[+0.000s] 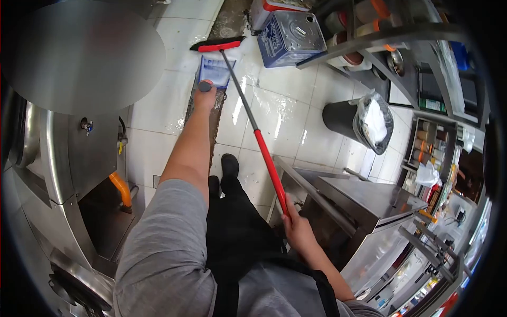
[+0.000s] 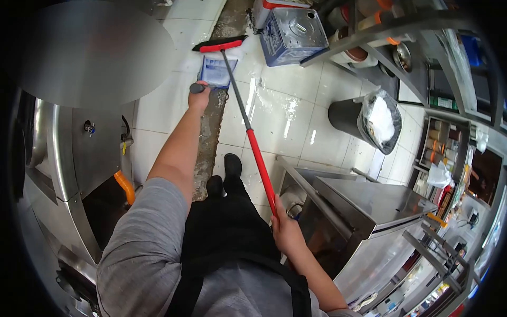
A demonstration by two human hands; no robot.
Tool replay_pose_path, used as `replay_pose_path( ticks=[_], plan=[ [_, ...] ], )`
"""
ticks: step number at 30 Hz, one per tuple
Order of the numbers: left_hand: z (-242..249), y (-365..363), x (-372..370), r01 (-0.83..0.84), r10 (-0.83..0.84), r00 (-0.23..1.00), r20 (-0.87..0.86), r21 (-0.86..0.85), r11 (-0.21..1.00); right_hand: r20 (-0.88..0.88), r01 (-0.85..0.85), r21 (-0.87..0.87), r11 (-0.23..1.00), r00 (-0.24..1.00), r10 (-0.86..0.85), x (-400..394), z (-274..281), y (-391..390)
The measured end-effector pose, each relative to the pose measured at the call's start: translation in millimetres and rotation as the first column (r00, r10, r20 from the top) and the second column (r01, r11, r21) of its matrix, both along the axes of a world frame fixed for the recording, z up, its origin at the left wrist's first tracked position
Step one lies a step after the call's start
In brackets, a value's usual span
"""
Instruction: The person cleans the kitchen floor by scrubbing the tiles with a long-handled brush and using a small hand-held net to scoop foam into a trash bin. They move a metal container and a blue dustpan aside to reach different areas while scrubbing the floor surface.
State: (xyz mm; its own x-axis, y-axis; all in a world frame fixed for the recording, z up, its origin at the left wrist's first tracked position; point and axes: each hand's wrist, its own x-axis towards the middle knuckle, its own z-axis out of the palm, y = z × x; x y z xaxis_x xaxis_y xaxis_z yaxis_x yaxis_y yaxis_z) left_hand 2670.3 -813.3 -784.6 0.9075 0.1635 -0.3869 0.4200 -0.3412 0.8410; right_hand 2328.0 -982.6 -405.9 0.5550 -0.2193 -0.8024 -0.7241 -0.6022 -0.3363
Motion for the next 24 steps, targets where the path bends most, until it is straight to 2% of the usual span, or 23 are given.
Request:
replay_pose_path(
  ticks=[3,4,6,8,9,12,14,15,18,19,20,22,24],
  plan=[
    [20.1,0.4,2.1,0.021,-0.021,0.999,0.034,0.002,1.0,0.029,0.024,0.029,0.999,0.999,-0.025,-48.1,8.7,8.0],
    [18.9,-0.3,1.1,-0.036,0.038,0.998,0.054,-0.043,0.998,0.039,0.014,0.052,0.999,0.999,-0.016,-63.1,13.6,9.7],
    [26.1,4.3,-1.4,-0.09,0.083,0.995,-0.057,-0.131,0.987,0.019,-0.001,0.052,0.999,1.0,0.0,-88.2,35.5,12.8],
    [9.8,17.5,-6.8,-0.09,0.087,0.996,-0.027,-0.156,0.984,-0.063,0.022,0.127,0.992,0.998,-0.014,-114.2,63.1,18.7],
    [7.1,21.0,-6.6,-0.098,0.099,0.995,-0.004,-0.179,0.979,-0.048,0.025,0.121,0.992,0.999,-0.02,-131.3,74.8,18.1],
    [34.5,39.6,-27.0,-0.069,0.076,0.997,0.032,-0.198,0.978,-0.073,-0.008,0.209,0.978,0.997,0.023,-199.5,100.5,15.8],
    [61.9,54.5,-41.9,-0.03,0.053,0.995,0.09,-0.232,0.972,0.068,0.099,0.341,0.935,0.989,-0.129,-255.3,88.8,18.9],
    [89.3,59.9,-50.1,-0.002,0.02,0.997,0.071,-0.246,0.969,-0.221,0.554,0.435,0.71,0.83,-0.513,-287.2,71.7,23.0],
    [137.4,80.8,-64.4,0.125,-0.1,0.988,0.115,-0.237,0.963,-0.086,0.506,0.479,0.717,0.84,-0.536,-367.6,20.9,36.2],
    [153.5,87.2,-69.5,0.261,-0.227,0.956,0.188,-0.184,0.948,-0.026,0.452,0.352,0.82,0.88,-0.474,-351.1,33.0,41.8],
    [170.2,93.2,-73.6,0.391,-0.353,0.901,0.253,-0.118,0.913,-0.007,0.453,0.364,0.814,0.875,-0.485,-335.8,50.5,50.3],
    [211.5,102.4,-78.7,0.453,-0.423,0.87,0.253,-0.069,0.889,0.079,0.545,0.484,0.684,0.752,-0.654,-312.6,91.9,65.3],
    [248.7,110.9,-80.3,0.42,-0.401,0.904,0.151,-0.128,0.899,0.049,0.575,0.511,0.639,0.723,-0.689,-310.1,121.6,74.4]
  ],
)
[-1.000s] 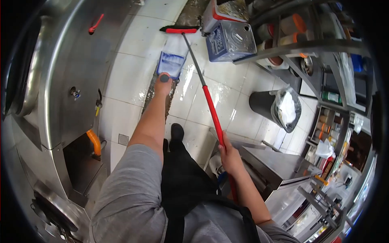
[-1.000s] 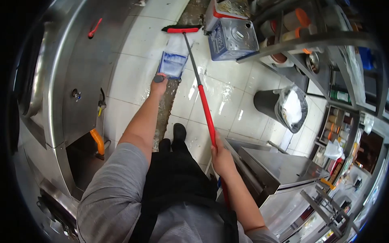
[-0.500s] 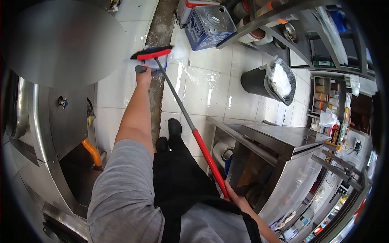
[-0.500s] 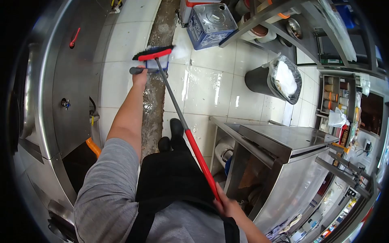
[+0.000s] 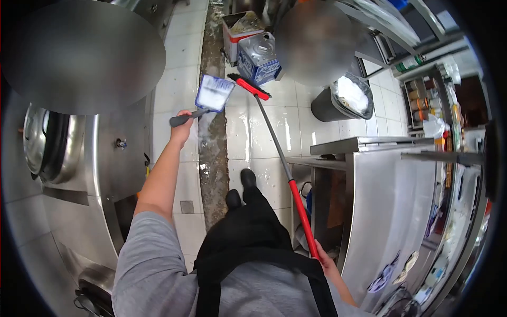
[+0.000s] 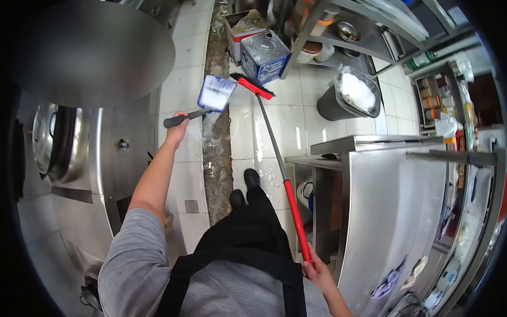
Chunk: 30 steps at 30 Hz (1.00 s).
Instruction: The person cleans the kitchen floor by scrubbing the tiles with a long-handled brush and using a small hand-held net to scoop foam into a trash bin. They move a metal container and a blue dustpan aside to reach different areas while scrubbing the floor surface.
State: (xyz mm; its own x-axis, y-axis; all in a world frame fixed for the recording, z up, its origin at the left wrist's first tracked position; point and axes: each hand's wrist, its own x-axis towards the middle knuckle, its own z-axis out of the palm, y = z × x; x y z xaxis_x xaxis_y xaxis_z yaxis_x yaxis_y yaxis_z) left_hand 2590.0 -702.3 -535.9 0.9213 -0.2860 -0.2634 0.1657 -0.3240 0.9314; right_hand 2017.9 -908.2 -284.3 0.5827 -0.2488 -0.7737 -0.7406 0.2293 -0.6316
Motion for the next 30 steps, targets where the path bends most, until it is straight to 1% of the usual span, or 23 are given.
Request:
replay_pose_path(
  ticks=[1,3,4,6,7,8,9,10,12,13,14,15,17,19,20,21,22,23,24,26,27,29,30],
  plan=[
    [19.0,3.2,-1.3,0.003,-0.004,0.998,-0.062,-0.012,1.0,0.023,0.05,0.025,0.998,0.998,-0.051,-5.4,8.7,2.3],
    [51.7,2.6,-11.9,0.024,-0.025,0.998,-0.066,-0.022,0.999,0.012,0.101,0.045,0.994,0.995,-0.102,-13.2,31.1,4.9],
    [72.0,-3.3,-17.2,0.025,-0.028,0.996,-0.079,-0.036,0.999,0.027,0.125,0.044,0.991,0.992,-0.126,-19.2,31.2,4.7],
    [110.4,-16.3,-28.9,0.068,-0.072,0.995,-0.067,-0.047,0.997,-0.043,0.211,0.141,0.967,0.977,-0.207,-33.1,18.6,5.3],
    [127.3,-24.3,-33.2,0.119,-0.122,0.992,-0.034,-0.073,0.99,-0.12,0.115,0.066,0.991,0.987,-0.106,-32.9,11.4,2.3],
    [144.8,-33.5,-36.9,0.167,-0.168,0.986,-0.004,-0.097,0.981,-0.114,0.138,0.064,0.988,0.985,-0.131,-34.2,-0.5,3.0],
    [168.4,-47.5,-42.1,0.208,-0.207,0.978,0.018,-0.127,0.97,-0.109,-0.022,-0.154,0.988,0.994,0.005,-34.0,-16.6,4.1],
    [187.3,-63.2,-44.4,0.221,-0.22,0.975,0.026,-0.13,0.966,-0.137,-0.184,-0.365,0.912,0.98,0.143,-34.5,-36.5,2.0],
    [219.0,-97.3,-45.9,0.398,-0.383,0.909,0.166,-0.071,0.915,-0.279,-0.349,-0.438,0.828,0.929,0.244,-51.5,-92.1,2.6],
    [233.6,-119.6,-50.0,0.438,-0.419,0.89,0.181,-0.08,0.895,-0.291,-0.342,-0.415,0.843,0.928,0.233,-53.0,-102.1,7.8],
    [254.2,-142.6,-58.6,0.502,-0.476,0.84,0.259,-0.044,0.863,-0.26,-0.334,-0.476,0.813,0.937,0.233,-73.5,-135.1,16.7],
    [260.7,-168.2,-63.2,0.578,-0.51,0.767,0.389,-0.073,0.813,-0.256,-0.323,-0.461,0.826,0.94,0.225,-79.5,-135.9,20.1],
    [264.7,-221.6,-68.9,0.739,-0.608,0.575,0.547,-0.029,0.673,-0.254,-0.31,-0.443,0.841,0.943,0.214,-83.6,-137.0,22.4],
    [263.3,-275.1,-92.7,0.831,-0.567,0.392,0.725,-0.014,0.556,-0.274,-0.305,-0.413,0.858,0.94,0.202,-86.3,-139.4,20.8],
    [268.7,-296.2,-108.1,0.805,-0.67,0.351,0.654,0.154,0.573,-0.274,-0.299,-0.417,0.859,0.942,0.195,-87.1,-140.9,20.7],
    [267.9,-322.5,-121.3,0.798,-0.805,0.355,0.476,0.294,0.526,-0.239,-0.276,-0.407,0.871,0.952,0.189,-88.3,-142.9,20.5],
    [220.6,-358.7,-117.6,0.858,-0.74,0.32,0.592,0.15,0.491,-0.207,-0.255,-0.398,0.882,0.961,0.184,-89.9,-145.5,20.5],
    [240.4,-367.9,-142.6,0.59,-0.8,0.042,0.599,0.632,0.503,-0.216,-0.271,-0.412,0.87,0.957,0.196,-92.4,-151.4,22.7],
    [249.8,-379.3,-159.7,0.59,-0.889,0.016,0.458,0.713,0.378,-0.224,-0.27,-0.412,0.87,0.956,0.19,-90.5,-148.0,22.7],
    [225.9,-401.3,-177.6,0.372,-0.873,-0.212,0.439,0.862,0.343,-0.254,-0.29,-0.351,0.89,0.945,0.207,-84.0,-136.3,20.6],
    [218.0,-407.5,-181.3,0.38,-0.872,-0.21,0.443,0.858,0.344,-0.229,-0.251,-0.32,0.913,0.956,0.183,-87.2,-136.7,22.8],
    [204.4,-417.1,-183.4,0.222,-0.86,-0.362,0.358,0.93,0.294,-0.231,-0.265,-0.321,0.909,0.953,0.195,-93.0,-141.5,27.7],
    [203.6,-418.7,-182.0,0.226,-0.859,-0.363,0.36,0.929,0.294,-0.225,-0.276,-0.322,0.906,0.952,0.21,-94.1,-141.0,29.0]
  ],
)
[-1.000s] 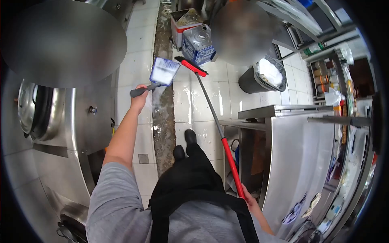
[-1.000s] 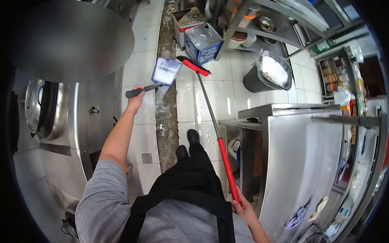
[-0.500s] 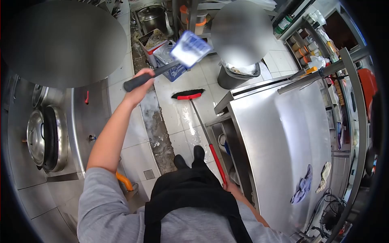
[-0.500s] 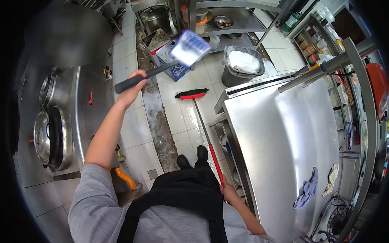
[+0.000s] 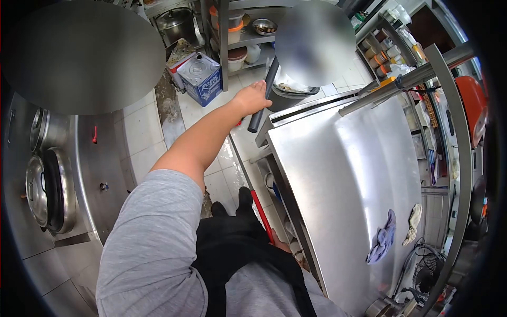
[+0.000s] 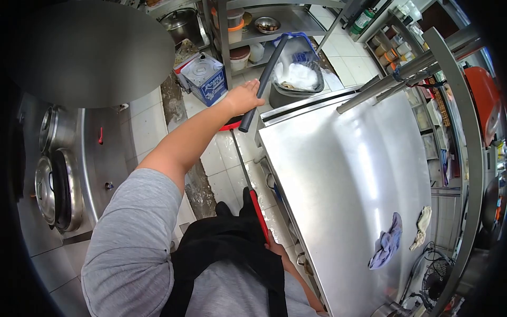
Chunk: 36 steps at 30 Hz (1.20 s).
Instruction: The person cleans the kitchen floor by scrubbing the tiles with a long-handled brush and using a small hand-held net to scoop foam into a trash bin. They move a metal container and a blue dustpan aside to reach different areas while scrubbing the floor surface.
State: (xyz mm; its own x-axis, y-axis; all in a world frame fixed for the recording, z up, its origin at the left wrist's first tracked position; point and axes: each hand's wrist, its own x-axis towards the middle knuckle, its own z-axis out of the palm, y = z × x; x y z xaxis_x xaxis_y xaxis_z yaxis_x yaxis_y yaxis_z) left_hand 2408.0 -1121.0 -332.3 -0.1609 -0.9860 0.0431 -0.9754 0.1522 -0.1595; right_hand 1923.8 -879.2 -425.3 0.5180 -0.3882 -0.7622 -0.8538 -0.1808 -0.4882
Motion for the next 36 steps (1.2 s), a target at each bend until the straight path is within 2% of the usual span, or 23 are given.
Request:
replay_pose_path(
  ticks=[1,4,5,7,8,10,11,12,14,16,18,20,22,23,24,25,26,28,30,31,34,35,36],
  plan=[
    [-0.6,0.3,3.3,0.038,-0.038,0.999,0.038,-0.009,0.999,0.115,0.0,0.0,1.0,0.993,0.0,-3.4,2.0,0.8],
    [-0.8,7.4,10.9,0.055,-0.056,0.996,0.069,0.013,0.998,0.052,0.021,0.022,1.0,0.998,-0.022,-4.1,4.4,-2.3],
    [1.8,10.8,14.2,0.032,-0.032,0.999,0.018,-0.005,0.999,0.048,0.014,0.025,1.0,0.999,-0.015,-6.5,10.6,-2.8],
    [7.5,29.3,19.3,-0.066,0.052,0.991,-0.125,-0.112,0.992,0.234,-0.062,-0.091,0.994,0.969,0.082,-19.9,20.3,-8.8],
    [9.6,40.1,25.4,-0.09,0.076,0.988,-0.134,-0.1,0.991,0.226,-0.086,-0.079,0.993,0.969,0.102,-27.9,24.8,-11.5],
    [36.6,71.5,36.4,-0.301,0.319,0.825,-0.467,0.115,0.947,-0.233,-0.03,0.112,0.993,0.971,0.056,-48.5,34.4,-11.7],
    [31.2,90.7,52.2,-0.344,0.322,0.772,-0.548,0.067,0.937,-0.284,-0.043,0.132,0.99,0.955,0.079,-58.6,35.0,-11.6],
    [6.8,108.9,80.8,-0.3,0.141,0.679,-0.721,-0.097,0.949,-0.269,-0.072,0.127,0.989,0.957,0.104,-68.9,35.0,-12.6],
    [29.8,172.5,98.9,-0.372,0.193,0.361,-0.913,0.049,0.927,-0.268,-0.12,0.126,0.985,0.952,0.151,-83.4,36.6,-15.1],
    [13.8,239.1,119.2,-0.458,-0.001,0.394,-0.919,-0.197,0.867,-0.27,-0.174,0.139,0.975,0.94,0.207,-90.0,34.7,-18.8],
    [-1.1,315.2,125.4,-0.615,0.169,0.329,-0.929,-0.075,0.785,-0.251,-0.242,0.155,0.958,0.928,0.275,-92.0,25.4,-24.2],
    [-29.4,387.9,111.8,-0.736,0.198,0.252,-0.947,-0.054,0.675,-0.221,-0.328,0.161,0.931,0.907,0.358,-96.3,7.9,-32.8],
    [-77.2,452.6,89.3,-0.86,0.267,0.134,-0.954,0.022,0.509,-0.209,-0.409,0.14,0.902,0.878,0.43,-84.0,1.2,-43.8],
    [-90.3,477.6,73.6,-0.897,0.316,0.08,-0.945,0.07,0.436,-0.214,-0.448,0.117,0.887,0.86,0.463,-70.9,4.6,-48.4],
    [-105.2,501.1,57.1,-0.927,0.358,0.021,-0.933,0.116,0.357,-0.222,-0.445,0.077,0.892,0.865,0.45,-0.4,56.8,-48.2],
    [-124.1,521.1,41.4,-0.948,0.312,0.014,-0.95,0.087,0.306,-0.229,-0.441,0.038,0.897,0.87,0.437,70.3,109.2,-47.8],
    [-146.2,540.7,24.6,-0.966,0.266,0.01,-0.964,0.06,0.252,-0.231,-0.459,0.036,0.888,0.86,0.455,91.8,111.4,-48.0],
    [-180.5,573.1,-12.5,-0.976,0.277,-0.154,-0.949,0.189,0.107,-0.184,-0.481,-0.072,0.874,0.867,0.462,120.1,112.8,-46.9],
    [-197.5,596.6,-51.3,-0.962,0.267,-0.263,-0.927,0.273,0.001,-0.121,-0.496,-0.099,0.863,0.867,0.484,127.2,108.0,-56.3],
    [-210.0,612.9,-68.7,-0.952,0.303,-0.293,-0.907,0.306,-0.005,-0.054,-0.487,-0.122,0.865,0.873,0.484,130.5,107.0,-61.4],
    [-244.1,645.1,-115.2,-0.937,0.373,-0.339,-0.864,0.344,-0.055,-0.017,-0.479,-0.128,0.868,0.877,0.481,159.5,135.3,-64.9],
    [-254.1,651.5,-126.8,-0.934,0.413,-0.35,-0.84,0.347,-0.086,0.092,-0.505,-0.19,0.842,0.845,0.527,157.0,132.5,-68.6],
    [-263.9,655.9,-137.6,-0.932,0.405,-0.356,-0.842,0.349,-0.095,0.088,-0.514,-0.194,0.835,0.839,0.537,166.6,138.1,-66.5]
  ],
)
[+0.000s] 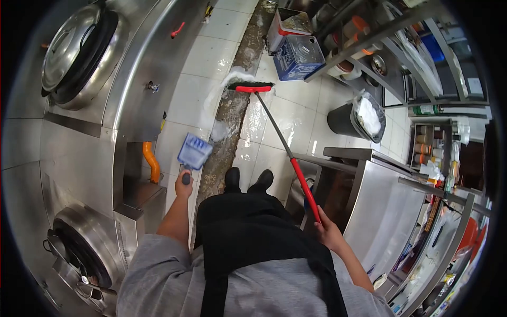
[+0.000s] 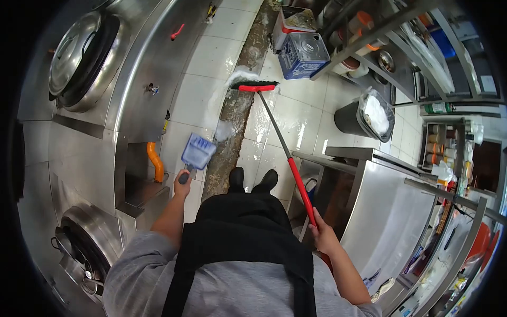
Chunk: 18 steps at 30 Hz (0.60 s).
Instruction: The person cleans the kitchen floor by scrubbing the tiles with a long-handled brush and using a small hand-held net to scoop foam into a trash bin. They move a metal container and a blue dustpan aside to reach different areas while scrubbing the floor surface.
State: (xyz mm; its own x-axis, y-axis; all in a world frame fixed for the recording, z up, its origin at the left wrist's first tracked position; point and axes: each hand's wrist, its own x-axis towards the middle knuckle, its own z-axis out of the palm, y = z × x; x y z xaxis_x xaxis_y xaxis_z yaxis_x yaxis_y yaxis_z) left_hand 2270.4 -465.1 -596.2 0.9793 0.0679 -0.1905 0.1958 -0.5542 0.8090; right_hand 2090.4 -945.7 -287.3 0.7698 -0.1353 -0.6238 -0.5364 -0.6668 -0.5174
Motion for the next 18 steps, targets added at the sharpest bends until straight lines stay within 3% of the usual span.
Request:
replay_pose_path(
  ticks=[1,2,3,6,10,11,18],
  plan=[
    [-7.0,0.8,-9.1,-0.047,0.051,0.993,-0.111,0.042,0.998,-0.208,0.243,0.16,0.957,0.956,-0.208,13.6,13.2,2.5],
    [-16.2,1.0,-14.5,-0.087,0.104,0.97,-0.22,0.088,0.992,-0.434,0.493,0.253,0.832,0.827,-0.358,27.6,25.9,5.7],
    [-15.6,-5.1,-17.0,-0.131,0.157,0.94,-0.302,0.104,0.986,-0.451,0.572,0.278,0.772,0.787,-0.421,43.7,35.2,14.1],
    [-44.1,-17.7,-23.9,-0.208,0.218,0.932,-0.288,0.067,0.976,-0.38,0.492,0.206,0.846,0.837,-0.394,93.9,35.0,22.2],
    [-55.9,-47.9,-7.6,-0.212,0.208,0.937,-0.28,0.018,0.977,-0.237,0.407,0.196,0.892,0.903,-0.359,171.1,-22.1,11.3],
    [-60.3,-54.3,2.4,-0.205,0.187,0.911,-0.368,-0.009,0.979,-0.165,0.334,0.195,0.922,0.938,-0.304,189.4,-49.7,0.8],
    [-90.2,-117.6,71.3,-0.204,0.179,0.95,-0.256,-0.073,0.976,-0.141,0.353,0.188,0.917,0.933,-0.33,318.1,-150.8,-2.9]
  ],
)
